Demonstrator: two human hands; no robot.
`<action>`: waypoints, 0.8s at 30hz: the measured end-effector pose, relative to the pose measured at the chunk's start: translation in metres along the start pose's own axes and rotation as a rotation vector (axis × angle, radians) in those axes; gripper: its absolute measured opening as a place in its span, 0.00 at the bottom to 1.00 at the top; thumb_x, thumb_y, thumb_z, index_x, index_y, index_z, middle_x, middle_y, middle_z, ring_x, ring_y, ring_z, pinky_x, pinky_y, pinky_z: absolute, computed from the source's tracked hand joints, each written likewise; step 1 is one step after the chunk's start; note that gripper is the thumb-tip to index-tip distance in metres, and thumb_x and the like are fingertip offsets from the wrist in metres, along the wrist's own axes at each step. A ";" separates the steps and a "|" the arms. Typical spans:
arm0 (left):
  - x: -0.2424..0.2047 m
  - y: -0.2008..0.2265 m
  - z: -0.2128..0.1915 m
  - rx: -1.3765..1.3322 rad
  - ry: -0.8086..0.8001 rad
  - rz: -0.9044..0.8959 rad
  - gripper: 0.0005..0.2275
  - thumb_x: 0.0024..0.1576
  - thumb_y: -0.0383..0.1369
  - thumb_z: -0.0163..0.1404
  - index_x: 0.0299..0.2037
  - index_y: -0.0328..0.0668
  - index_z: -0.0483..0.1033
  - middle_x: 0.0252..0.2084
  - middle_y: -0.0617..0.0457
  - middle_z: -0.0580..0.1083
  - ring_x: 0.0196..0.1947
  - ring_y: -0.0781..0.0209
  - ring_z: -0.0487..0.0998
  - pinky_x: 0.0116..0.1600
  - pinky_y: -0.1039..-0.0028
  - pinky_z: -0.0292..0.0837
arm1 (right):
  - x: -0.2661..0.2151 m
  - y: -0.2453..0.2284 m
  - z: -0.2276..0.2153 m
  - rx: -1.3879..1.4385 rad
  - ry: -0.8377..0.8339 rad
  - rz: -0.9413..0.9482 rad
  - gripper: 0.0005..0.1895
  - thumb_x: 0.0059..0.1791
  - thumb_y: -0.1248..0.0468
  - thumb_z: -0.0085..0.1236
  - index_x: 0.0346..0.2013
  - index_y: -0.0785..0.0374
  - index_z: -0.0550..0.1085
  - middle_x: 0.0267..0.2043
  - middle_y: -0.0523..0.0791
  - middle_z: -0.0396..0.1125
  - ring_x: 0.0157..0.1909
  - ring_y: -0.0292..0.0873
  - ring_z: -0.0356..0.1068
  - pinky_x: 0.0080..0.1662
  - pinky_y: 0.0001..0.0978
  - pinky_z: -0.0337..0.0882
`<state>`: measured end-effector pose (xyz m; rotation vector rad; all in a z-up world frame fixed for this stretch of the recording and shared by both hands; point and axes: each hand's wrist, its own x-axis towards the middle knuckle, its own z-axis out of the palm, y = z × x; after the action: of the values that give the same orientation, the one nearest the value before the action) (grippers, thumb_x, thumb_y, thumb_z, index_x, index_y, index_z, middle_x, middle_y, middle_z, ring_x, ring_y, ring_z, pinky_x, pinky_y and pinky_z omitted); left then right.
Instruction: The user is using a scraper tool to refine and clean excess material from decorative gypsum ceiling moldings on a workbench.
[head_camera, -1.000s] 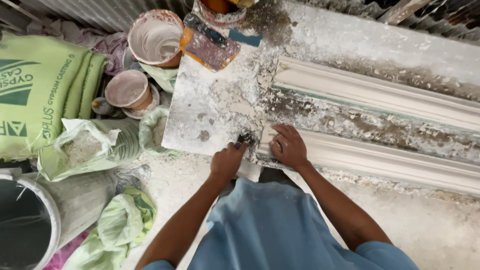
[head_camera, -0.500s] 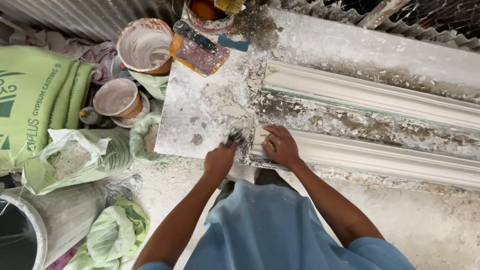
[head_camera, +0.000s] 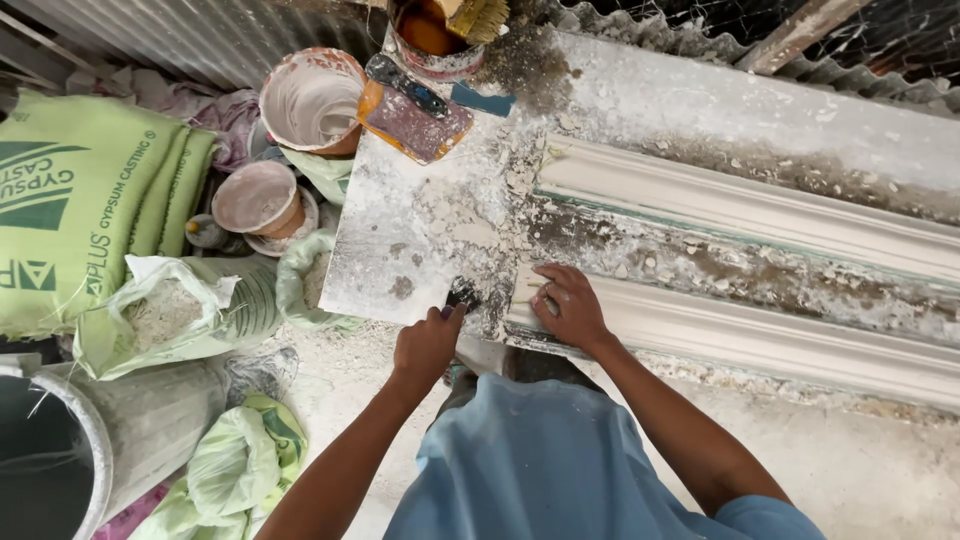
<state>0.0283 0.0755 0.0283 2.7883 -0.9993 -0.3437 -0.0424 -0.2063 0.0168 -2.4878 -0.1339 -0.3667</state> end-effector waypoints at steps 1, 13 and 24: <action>0.014 0.006 -0.001 0.000 0.001 -0.007 0.19 0.60 0.31 0.45 0.63 0.53 0.69 0.36 0.42 0.76 0.26 0.46 0.82 0.28 0.57 0.79 | 0.001 0.001 -0.002 0.003 -0.003 -0.006 0.09 0.48 0.61 0.60 0.29 0.64 0.74 0.59 0.48 0.70 0.65 0.55 0.65 0.66 0.50 0.62; 0.100 0.064 -0.039 -0.137 -0.096 -0.145 0.21 0.59 0.31 0.46 0.64 0.57 0.68 0.41 0.39 0.76 0.33 0.42 0.82 0.34 0.56 0.80 | 0.013 0.050 -0.016 0.059 -0.159 -0.110 0.24 0.50 0.55 0.57 0.58 0.63 0.71 0.65 0.52 0.62 0.69 0.58 0.58 0.67 0.52 0.58; 0.096 0.049 -0.003 -0.093 -0.148 -0.396 0.14 0.65 0.34 0.41 0.60 0.53 0.70 0.39 0.39 0.77 0.31 0.41 0.82 0.34 0.53 0.79 | 0.021 0.051 -0.014 -0.027 -0.220 -0.067 0.21 0.52 0.58 0.51 0.56 0.68 0.71 0.67 0.56 0.57 0.75 0.62 0.49 0.71 0.55 0.53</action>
<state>0.0717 -0.0229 0.0272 2.8936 -0.4312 -0.6360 -0.0163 -0.2553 0.0049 -2.5498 -0.3043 -0.1218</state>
